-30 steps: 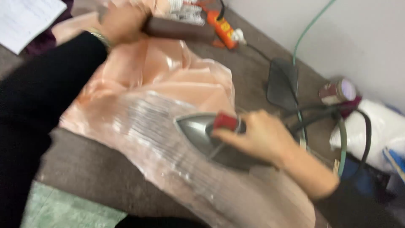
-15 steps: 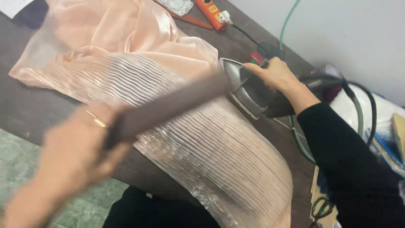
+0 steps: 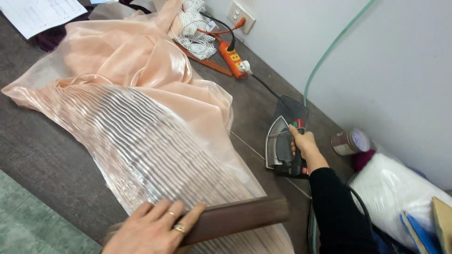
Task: The person irons a piece of light pink fabric that is covered with a transparent pleated sheet on a work table. They use a steam iron to press the fabric and a wooden stick to smooth and align the pleats. The person repeatedly adjusts the fabric and sheet while ironing different sections.
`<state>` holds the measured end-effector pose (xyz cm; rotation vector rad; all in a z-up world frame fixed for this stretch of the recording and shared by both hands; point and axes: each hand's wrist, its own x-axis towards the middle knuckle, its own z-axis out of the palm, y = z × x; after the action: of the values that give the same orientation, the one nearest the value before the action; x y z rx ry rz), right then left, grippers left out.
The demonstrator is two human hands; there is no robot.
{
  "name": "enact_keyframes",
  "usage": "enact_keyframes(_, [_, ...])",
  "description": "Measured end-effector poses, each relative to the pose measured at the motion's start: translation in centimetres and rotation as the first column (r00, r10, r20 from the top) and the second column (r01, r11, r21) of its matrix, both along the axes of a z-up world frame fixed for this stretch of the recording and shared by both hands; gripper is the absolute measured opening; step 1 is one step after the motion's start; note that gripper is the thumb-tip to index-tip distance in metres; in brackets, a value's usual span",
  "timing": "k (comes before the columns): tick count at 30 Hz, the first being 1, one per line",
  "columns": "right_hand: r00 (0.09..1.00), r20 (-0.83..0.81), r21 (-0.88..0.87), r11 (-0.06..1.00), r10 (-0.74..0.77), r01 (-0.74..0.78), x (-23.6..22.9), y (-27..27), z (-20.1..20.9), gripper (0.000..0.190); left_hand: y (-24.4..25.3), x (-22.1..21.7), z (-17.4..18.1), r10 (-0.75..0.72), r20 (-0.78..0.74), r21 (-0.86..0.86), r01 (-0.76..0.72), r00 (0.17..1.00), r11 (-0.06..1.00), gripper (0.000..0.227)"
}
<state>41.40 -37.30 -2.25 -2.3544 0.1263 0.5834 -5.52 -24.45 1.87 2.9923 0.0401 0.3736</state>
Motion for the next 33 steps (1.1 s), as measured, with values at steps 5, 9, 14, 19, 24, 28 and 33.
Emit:
enact_keyframes(5, [0.998, 0.057, 0.059, 0.998, 0.029, -0.032, 4.9, 0.0, -4.5, 0.051, 2.2, 0.1, 2.9, 0.098, -0.088, -0.065, -0.103, 0.991, 0.993, 0.076])
enact_keyframes(9, [0.824, 0.219, -0.467, 0.798, 0.523, -0.381, 7.9, -2.7, -4.5, 0.073, 2.6, 0.5, 6.4, 0.189, -0.104, -0.123, -0.202, 0.976, 0.972, 0.065])
enact_keyframes(14, [0.549, 0.616, -0.329, 0.818, 0.565, -0.472, -12.2, -11.2, 5.3, 0.046, 0.3, 0.8, 6.6, 0.092, -0.136, -0.108, -0.107, 0.986, 0.988, 0.07])
enact_keyframes(19, [0.643, 0.688, -0.224, 0.941, 0.336, -0.252, -30.8, -18.5, 4.7, 0.046, -3.9, 1.2, 6.3, -0.109, -0.133, -0.18, 0.084, 0.985, 0.98, 0.099])
enact_keyframes(24, [0.921, 0.361, -0.396, 0.918, 0.15, 0.005, -36.9, -15.0, 0.0, 0.061, -6.0, 1.9, 3.0, -0.235, -0.142, -0.167, 0.211, 0.962, 0.963, 0.07])
enact_keyframes(28, [0.93, 0.354, -0.431, 0.9, 0.101, 0.066, -37.2, -14.2, 0.6, 0.066, -4.2, 1.6, 3.0, -0.213, -0.123, -0.1, 0.201, 0.969, 0.974, 0.07])
enact_keyframes(33, [0.84, 0.507, -0.403, 0.915, 0.194, 0.032, -37.4, -14.9, -0.4, 0.063, 0.3, 1.9, 4.6, -0.182, -0.389, -0.254, 0.085, 0.903, 0.964, 0.099])
